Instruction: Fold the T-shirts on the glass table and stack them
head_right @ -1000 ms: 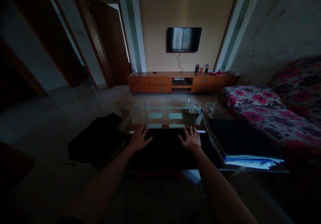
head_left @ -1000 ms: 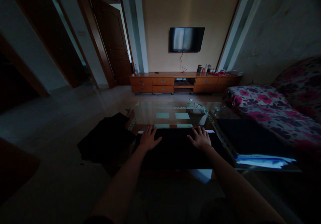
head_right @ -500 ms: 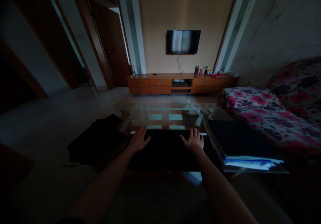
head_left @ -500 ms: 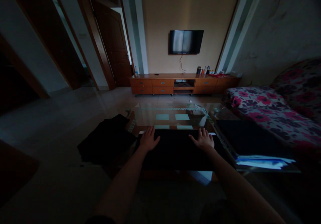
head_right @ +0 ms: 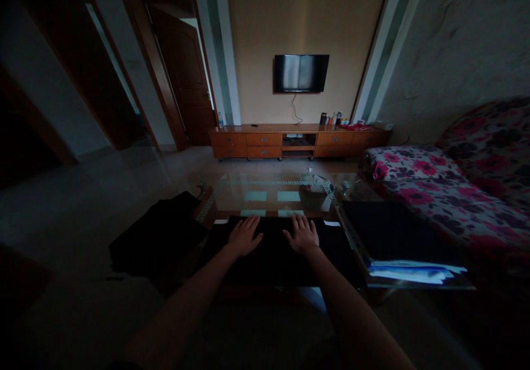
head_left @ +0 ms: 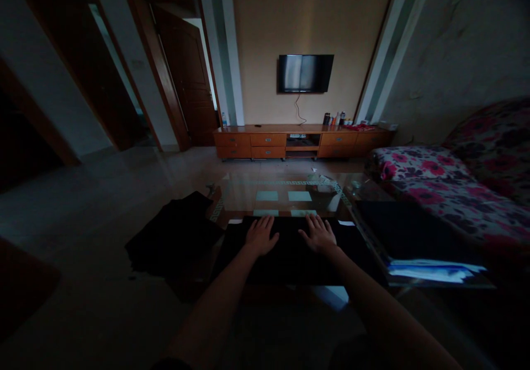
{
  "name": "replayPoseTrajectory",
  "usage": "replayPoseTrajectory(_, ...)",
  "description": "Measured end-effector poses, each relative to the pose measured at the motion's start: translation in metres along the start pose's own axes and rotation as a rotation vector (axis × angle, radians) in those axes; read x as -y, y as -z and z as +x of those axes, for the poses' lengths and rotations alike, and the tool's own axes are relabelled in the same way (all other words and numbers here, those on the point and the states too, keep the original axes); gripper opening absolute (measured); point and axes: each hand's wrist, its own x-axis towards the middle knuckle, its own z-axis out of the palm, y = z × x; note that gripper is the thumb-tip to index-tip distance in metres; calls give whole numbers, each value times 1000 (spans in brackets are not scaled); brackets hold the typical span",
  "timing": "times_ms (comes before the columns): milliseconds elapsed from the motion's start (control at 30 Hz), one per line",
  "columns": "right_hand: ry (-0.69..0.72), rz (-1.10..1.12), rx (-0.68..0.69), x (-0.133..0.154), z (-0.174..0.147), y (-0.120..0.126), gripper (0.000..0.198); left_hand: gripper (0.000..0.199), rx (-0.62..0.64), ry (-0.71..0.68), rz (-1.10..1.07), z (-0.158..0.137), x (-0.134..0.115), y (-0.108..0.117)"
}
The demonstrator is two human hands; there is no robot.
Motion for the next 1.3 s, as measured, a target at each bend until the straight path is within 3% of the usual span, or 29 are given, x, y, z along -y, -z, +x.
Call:
replayPoseTrajectory(67, -6, -11, -16, 11, 1, -1, 86, 70, -16, -3, 1, 2, -3, -1)
replayPoseTrajectory(233, 171, 53, 6, 35, 0, -4, 82, 68, -1, -101, -9, 5, -11, -1)
replayPoseTrajectory(400, 155, 63, 17, 42, -6, -4, 81, 65, 20, -60, 3, 5, -18, -3)
replayPoseTrajectory(600, 264, 80, 9, 51, -11, -7, 69, 59, 46, -198, -11, 1, -26, -7)
replayPoseTrajectory(867, 231, 74, -31, 55, -27, -6, 63, 53, -84, -135, 72, -14, -43, -3)
replayPoseTrajectory(967, 230, 104, 7, 53, -35, -6, 64, 57, -62, -101, 37, -26, -41, -5)
replayPoseTrajectory(1100, 210, 118, 46, 42, -41, -1, 68, 60, 88, -140, -36, -38, -25, -2)
replayPoseTrajectory(1300, -71, 39, -25, -10, -51, -1, 73, 70, -5, 4, 43, -51, 8, 9)
